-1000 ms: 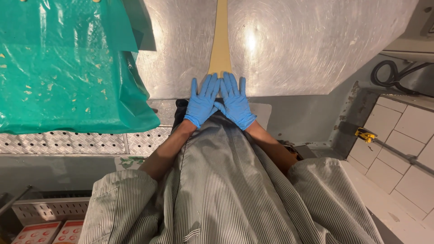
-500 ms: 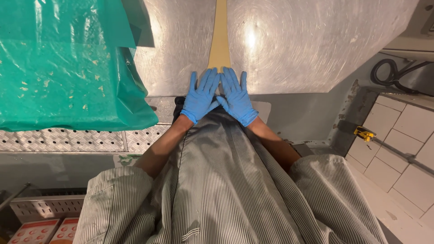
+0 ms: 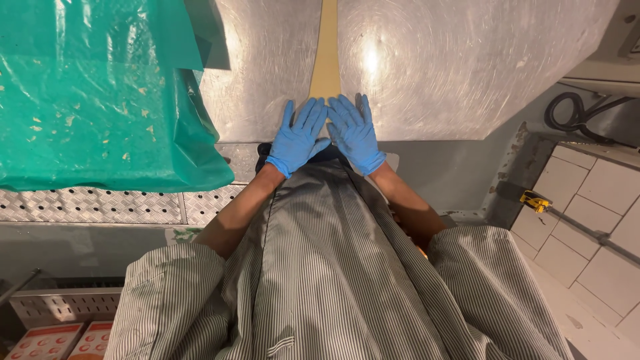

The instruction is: Rolling triangular pieces of dough into croissant shapes on a metal workbench.

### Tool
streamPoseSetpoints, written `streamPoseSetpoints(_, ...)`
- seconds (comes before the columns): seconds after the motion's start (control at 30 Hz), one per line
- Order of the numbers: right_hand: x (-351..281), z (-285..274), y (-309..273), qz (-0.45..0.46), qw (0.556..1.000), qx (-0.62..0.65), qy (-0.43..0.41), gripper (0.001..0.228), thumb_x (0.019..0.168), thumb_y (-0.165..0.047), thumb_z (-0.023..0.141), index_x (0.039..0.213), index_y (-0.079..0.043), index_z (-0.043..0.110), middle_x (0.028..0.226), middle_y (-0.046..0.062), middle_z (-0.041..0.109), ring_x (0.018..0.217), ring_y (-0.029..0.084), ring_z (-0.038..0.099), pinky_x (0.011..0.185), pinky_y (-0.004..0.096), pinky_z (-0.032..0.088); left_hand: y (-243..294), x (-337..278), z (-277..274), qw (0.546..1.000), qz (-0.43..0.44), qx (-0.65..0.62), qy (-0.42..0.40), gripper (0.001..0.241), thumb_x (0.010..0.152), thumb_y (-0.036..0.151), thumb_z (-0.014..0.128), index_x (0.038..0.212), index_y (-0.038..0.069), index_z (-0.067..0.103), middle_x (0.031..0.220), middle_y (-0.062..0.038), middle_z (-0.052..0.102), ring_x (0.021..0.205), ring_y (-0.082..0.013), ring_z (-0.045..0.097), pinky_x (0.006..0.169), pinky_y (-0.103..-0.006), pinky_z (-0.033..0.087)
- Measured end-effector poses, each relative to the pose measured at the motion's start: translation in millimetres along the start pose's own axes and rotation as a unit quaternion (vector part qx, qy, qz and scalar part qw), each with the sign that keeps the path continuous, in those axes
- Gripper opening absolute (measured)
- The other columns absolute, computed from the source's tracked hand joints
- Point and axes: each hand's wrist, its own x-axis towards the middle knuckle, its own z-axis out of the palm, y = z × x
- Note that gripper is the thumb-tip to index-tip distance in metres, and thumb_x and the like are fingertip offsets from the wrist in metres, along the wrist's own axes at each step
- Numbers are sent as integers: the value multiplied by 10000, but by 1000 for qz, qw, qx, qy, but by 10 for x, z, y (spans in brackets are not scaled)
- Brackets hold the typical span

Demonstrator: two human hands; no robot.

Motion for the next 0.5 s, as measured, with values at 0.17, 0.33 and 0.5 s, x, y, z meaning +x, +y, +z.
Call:
streamPoseSetpoints(0.17, 112, -136, 136, -50, 991, 86, 92, 325, 968, -183, 773, 1265, -107, 665, 1438, 80, 568, 1378, 295, 484, 1283, 555, 288, -103, 113, -28, 999, 20, 18, 43, 612, 1012, 416, 596, 1484, 36, 510, 1585, -127, 453, 1488, -288, 380, 1228, -572, 246)
streamPoseSetpoints(0.33, 191, -238, 200, -84, 986, 115, 85, 298, 955, -220, 806, 1206, -135, 669, 1413, 95, 552, 1348, 309, 490, 1254, 551, 316, -287, 273, -131, 990, 66, -109, 67, 317, 949, 200, 681, 1243, 81, 674, 1361, -76, 614, 1328, -274, 543, 1164, -460, 406)
streamPoseSetpoints(0.5, 171, -188, 260, -75, 982, 158, 73, 345, 959, -214, 815, 1245, -120, 649, 1415, 102, 554, 1368, 318, 492, 1256, 557, 319, -364, 286, -78, 984, 75, -129, 102, 282, 938, 228, 702, 1183, 90, 709, 1318, -75, 632, 1271, -293, 553, 1096, -437, 443)
